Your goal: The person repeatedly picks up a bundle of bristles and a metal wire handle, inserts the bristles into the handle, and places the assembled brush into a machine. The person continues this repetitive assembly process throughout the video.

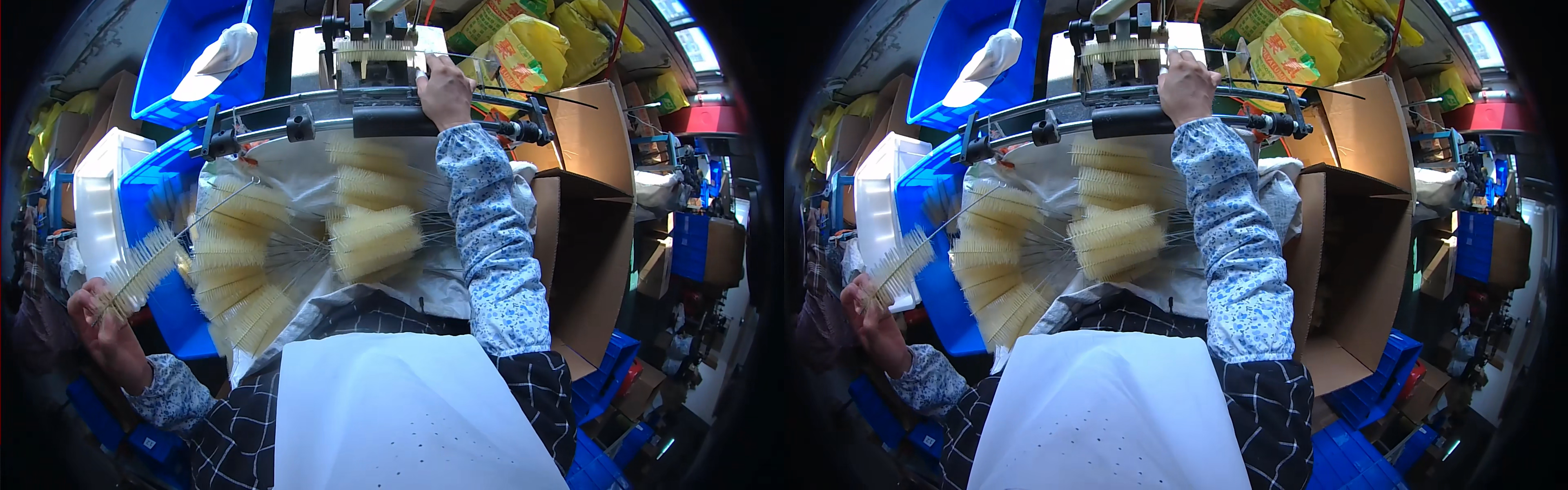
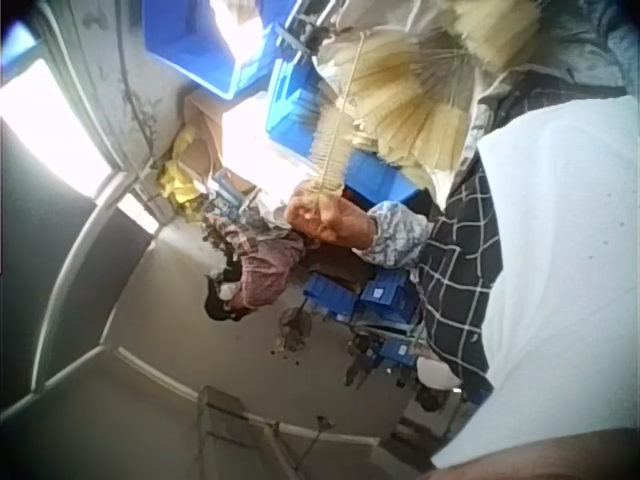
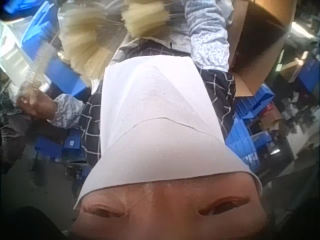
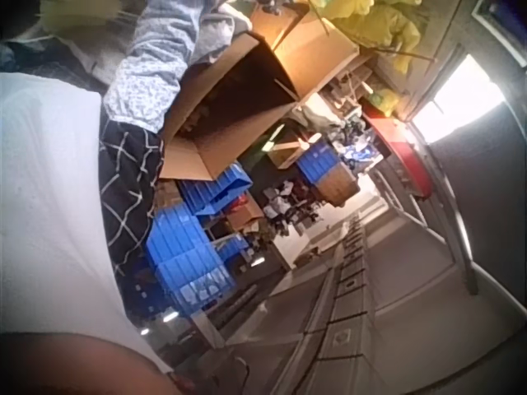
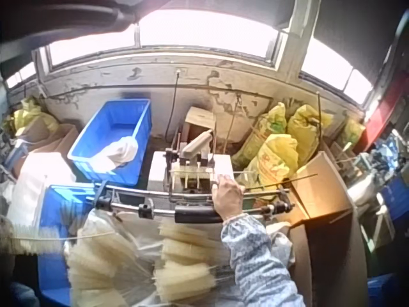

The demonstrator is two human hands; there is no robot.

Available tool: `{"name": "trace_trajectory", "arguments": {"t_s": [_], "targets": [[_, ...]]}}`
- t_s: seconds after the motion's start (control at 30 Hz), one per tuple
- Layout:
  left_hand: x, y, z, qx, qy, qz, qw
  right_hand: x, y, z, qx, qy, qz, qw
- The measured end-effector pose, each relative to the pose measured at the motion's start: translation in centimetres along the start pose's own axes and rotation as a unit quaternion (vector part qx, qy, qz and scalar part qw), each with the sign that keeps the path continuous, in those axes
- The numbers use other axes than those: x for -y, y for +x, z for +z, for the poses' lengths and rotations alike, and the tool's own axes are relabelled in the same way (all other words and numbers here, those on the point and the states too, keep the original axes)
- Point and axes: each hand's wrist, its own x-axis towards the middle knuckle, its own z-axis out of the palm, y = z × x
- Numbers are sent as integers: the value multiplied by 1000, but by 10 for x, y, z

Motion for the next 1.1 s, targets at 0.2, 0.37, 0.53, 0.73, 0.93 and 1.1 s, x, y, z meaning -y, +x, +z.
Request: {"name": "trace_trajectory", "arguments": {"t_s": [0.2, 0.37, 0.53, 0.73, 0.93, 1.1], "targets": [[7, 5, 19, -28, -58, 25, 998, -61, 2, -7, -23, 4, -7, 1000], [8, 15, 41, 78, -138, -28, 987, -117, 30, -17, 7, 13, -29, 999], [26, 34, 81, 198, -195, -77, 957, -135, 40, -37, -27, -211, -111, 971], [32, 38, 104, 266, -196, -129, 935, -135, 11, -117, 134, 47, -98, 985], [39, 28, 165, 347, -163, -128, 915, -16, -56, -150, 374, 255, -192, 871], [43, 11, 204, 393, -198, -144, 886, 74, -100, -124, 384, 460, -120, 791]]}}
